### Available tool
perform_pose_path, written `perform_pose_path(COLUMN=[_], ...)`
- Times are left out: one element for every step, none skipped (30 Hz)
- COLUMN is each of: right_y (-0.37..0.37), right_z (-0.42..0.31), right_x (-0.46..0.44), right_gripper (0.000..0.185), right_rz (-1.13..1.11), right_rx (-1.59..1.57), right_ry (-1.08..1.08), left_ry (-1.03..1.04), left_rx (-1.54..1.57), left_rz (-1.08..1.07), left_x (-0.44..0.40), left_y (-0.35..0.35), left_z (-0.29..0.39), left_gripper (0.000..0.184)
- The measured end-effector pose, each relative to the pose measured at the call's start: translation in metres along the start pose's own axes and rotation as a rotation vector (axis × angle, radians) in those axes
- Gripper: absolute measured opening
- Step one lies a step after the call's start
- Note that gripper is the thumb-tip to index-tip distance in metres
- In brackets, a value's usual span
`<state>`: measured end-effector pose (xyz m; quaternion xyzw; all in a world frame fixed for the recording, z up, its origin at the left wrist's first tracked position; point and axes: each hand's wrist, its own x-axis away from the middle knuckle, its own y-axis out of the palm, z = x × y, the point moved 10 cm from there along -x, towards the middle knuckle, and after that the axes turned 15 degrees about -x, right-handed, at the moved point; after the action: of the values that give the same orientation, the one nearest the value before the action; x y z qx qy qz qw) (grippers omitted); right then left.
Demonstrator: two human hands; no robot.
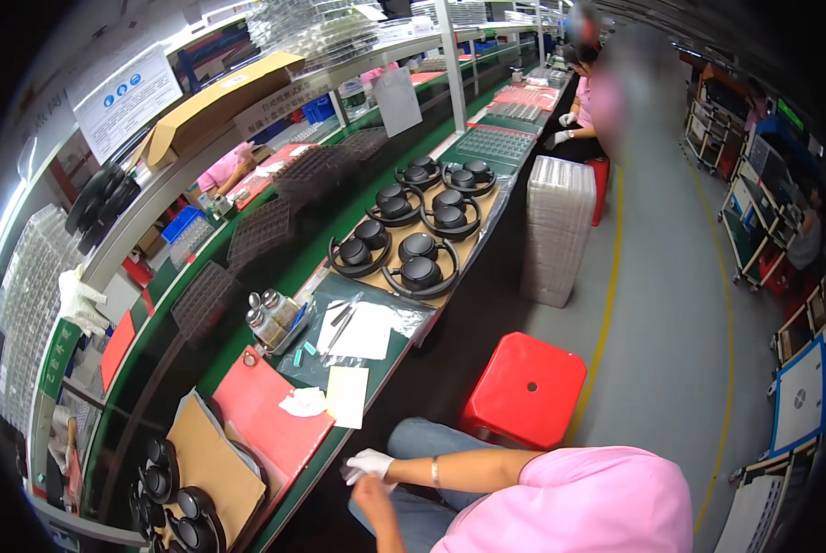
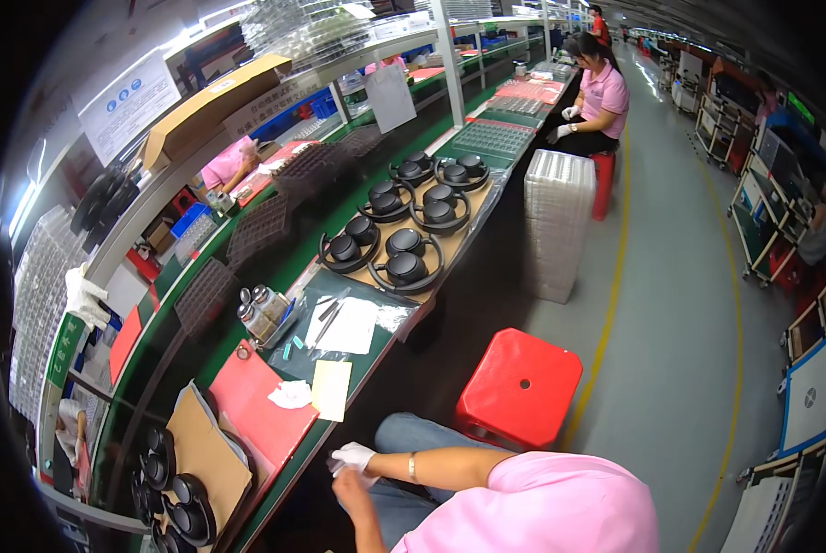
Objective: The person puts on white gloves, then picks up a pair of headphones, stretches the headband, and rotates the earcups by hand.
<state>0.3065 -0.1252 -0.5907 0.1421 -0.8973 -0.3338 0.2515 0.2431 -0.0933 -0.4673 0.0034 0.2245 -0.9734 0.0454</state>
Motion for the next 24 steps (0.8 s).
perform_pose_path(right_y=[0.008,0.026,0.034,0.044,0.054,0.051,0.047,0.043,0.039,0.032,0.006,-0.019,-0.039,-0.059,-0.079,-0.091,-0.084,-0.062,-0.04,-0.02,-0.007,0.013,0.034,0.051], right_z=[0.012,0.012,0.007,-0.01,-0.014,-0.018,-0.005,0.013,0.005,-0.013,-0.023,-0.024,-0.031,-0.038,-0.058,-0.076,-0.08,-0.087,-0.091,-0.095,-0.1,-0.114,-0.124,-0.13], right_x=[-0.006,0.012,0.035,0.064,0.087,0.104,0.111,0.124,0.136,0.147,0.155,0.165,0.17,0.171,0.175,0.177,0.175,0.176,0.18,0.185,0.189,0.193,0.195,0.197], right_gripper=[0.038,0.038,0.034,0.03,0.028,0.026,0.027,0.027,0.027,0.028,0.027,0.025,0.024,0.022,0.024,0.026,0.026,0.026,0.027,0.027,0.027,0.027,0.026,0.026], right_rz=[-0.123,-0.134,-0.023,0.089,0.131,0.175,0.083,-0.007,-0.05,-0.093,0.016,0.118,0.133,0.142,0.206,0.268,0.252,0.17,0.09,0.01,0.0,0.017,0.023,0.017], right_rx=[0.038,0.04,0.084,0.128,0.096,0.068,0.17,0.262,0.333,0.413,0.33,0.241,0.181,0.123,0.319,0.518,0.53,0.56,0.591,0.62,0.637,0.82,0.992,1.152], right_ry=[0.017,0.032,-0.051,-0.143,-0.147,-0.155,-0.049,0.062,0.001,-0.065,0.008,0.092,0.044,0.0,-0.095,-0.196,-0.176,-0.169,-0.157,-0.14,-0.11,-0.214,-0.323,-0.435], left_ry=[-0.071,-0.083,-0.108,-0.125,-0.141,-0.138,-0.313,-0.493,-0.496,-0.545,-0.595,-0.607,-0.562,-0.516,-0.471,-0.491,-0.403,-0.316,-0.352,-0.386,-0.323,-0.258,-0.203,-0.155], left_rx=[-0.03,-0.033,-0.019,-0.002,0.01,0.012,0.042,0.062,0.056,0.157,0.263,0.263,0.279,0.294,0.307,0.307,0.267,0.234,0.241,0.252,0.3,0.342,0.291,0.234], left_rz=[0.115,0.129,0.157,0.181,0.201,0.206,0.273,0.334,0.33,0.342,0.354,0.363,0.333,0.311,0.291,0.317,0.258,0.195,0.084,-0.026,-0.119,-0.205,-0.247,-0.286], left_x=[-0.013,-0.016,-0.019,-0.026,-0.034,-0.043,-0.042,-0.031,-0.02,-0.004,0.009,0.021,0.03,0.038,0.044,0.054,0.053,0.052,0.055,0.059,0.059,0.058,0.059,0.057], left_y=[-0.018,-0.021,-0.023,-0.024,-0.027,-0.034,-0.048,-0.057,-0.069,-0.083,-0.09,-0.097,-0.099,-0.102,-0.103,-0.105,-0.098,-0.083,-0.058,-0.032,-0.009,0.009,0.015,0.016], left_z=[-0.024,-0.036,-0.049,-0.058,-0.071,-0.098,-0.146,-0.194,-0.195,-0.186,-0.179,-0.172,-0.159,-0.145,-0.132,-0.127,-0.111,-0.092,-0.082,-0.067,-0.041,-0.01,0.02,0.044], left_gripper=[0.033,0.033,0.036,0.039,0.043,0.043,0.041,0.039,0.039,0.037,0.035,0.035,0.034,0.034,0.034,0.034,0.038,0.044,0.047,0.052,0.053,0.055,0.055,0.056])
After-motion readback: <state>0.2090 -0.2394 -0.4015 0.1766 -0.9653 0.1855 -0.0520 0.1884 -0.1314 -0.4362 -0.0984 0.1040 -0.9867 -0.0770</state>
